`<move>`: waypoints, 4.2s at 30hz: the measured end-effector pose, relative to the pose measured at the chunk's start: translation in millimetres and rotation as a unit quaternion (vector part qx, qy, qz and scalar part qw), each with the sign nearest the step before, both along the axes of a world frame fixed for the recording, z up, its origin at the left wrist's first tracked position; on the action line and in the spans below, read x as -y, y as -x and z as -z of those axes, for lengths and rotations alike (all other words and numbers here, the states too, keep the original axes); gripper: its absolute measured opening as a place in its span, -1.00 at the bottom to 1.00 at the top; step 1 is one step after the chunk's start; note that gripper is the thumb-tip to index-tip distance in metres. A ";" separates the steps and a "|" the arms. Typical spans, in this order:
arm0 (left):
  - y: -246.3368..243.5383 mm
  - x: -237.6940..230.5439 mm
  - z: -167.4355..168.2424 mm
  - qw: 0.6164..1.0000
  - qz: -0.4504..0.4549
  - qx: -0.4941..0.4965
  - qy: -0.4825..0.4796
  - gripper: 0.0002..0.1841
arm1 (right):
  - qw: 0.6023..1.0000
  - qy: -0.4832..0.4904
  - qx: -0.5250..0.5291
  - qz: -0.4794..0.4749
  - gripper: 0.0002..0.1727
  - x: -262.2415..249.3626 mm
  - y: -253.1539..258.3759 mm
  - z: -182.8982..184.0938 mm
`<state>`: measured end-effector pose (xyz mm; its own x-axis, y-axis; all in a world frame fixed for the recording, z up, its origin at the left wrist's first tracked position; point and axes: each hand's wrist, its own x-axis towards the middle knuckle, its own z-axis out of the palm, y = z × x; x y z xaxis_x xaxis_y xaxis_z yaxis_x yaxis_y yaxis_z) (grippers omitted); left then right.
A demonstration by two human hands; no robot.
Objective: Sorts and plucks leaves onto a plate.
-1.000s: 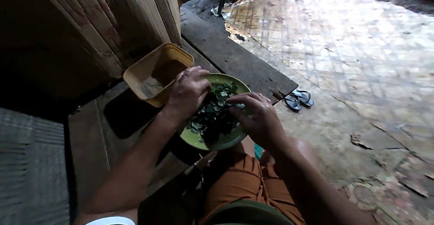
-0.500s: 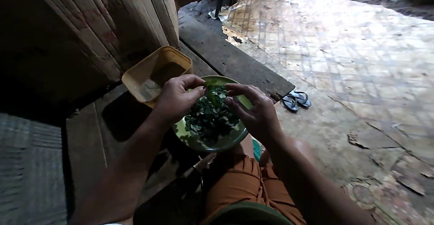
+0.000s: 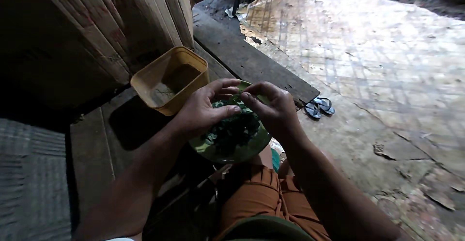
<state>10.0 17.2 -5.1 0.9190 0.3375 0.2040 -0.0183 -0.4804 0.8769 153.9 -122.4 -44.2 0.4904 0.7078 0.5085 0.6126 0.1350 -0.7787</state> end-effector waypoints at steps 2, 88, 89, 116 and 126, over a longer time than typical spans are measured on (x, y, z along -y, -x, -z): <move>-3.8 6.2 4.9 0.999 -0.018 0.026 0.020 -0.56 | 0.998 -0.015 -0.052 -0.024 -0.84 -0.4 -0.5 3.9; -1.7 -4.4 1.7 0.996 -0.014 0.030 0.080 -0.39 | 0.992 0.104 0.067 -0.030 -0.84 17.8 -3.0 -6.0; -2.4 -0.6 2.7 0.996 0.005 0.023 0.085 -0.40 | 0.991 0.104 0.078 -0.032 -0.84 17.5 -3.0 -7.1; 2.6 3.3 7.3 0.968 0.002 0.023 -0.248 -0.73 | 0.988 0.123 0.091 -0.033 -0.83 21.8 -15.0 -1.8; 5.2 1.2 6.9 0.942 -0.070 0.021 -0.327 -0.87 | 0.986 0.112 0.117 -0.038 -0.83 17.8 -12.7 -0.4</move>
<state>4.8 16.0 -12.0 0.8615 0.2442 0.4452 0.0570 -0.9177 0.3931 166.6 -140.3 -43.8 0.3187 0.8457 0.4281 0.7736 0.0289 -0.6330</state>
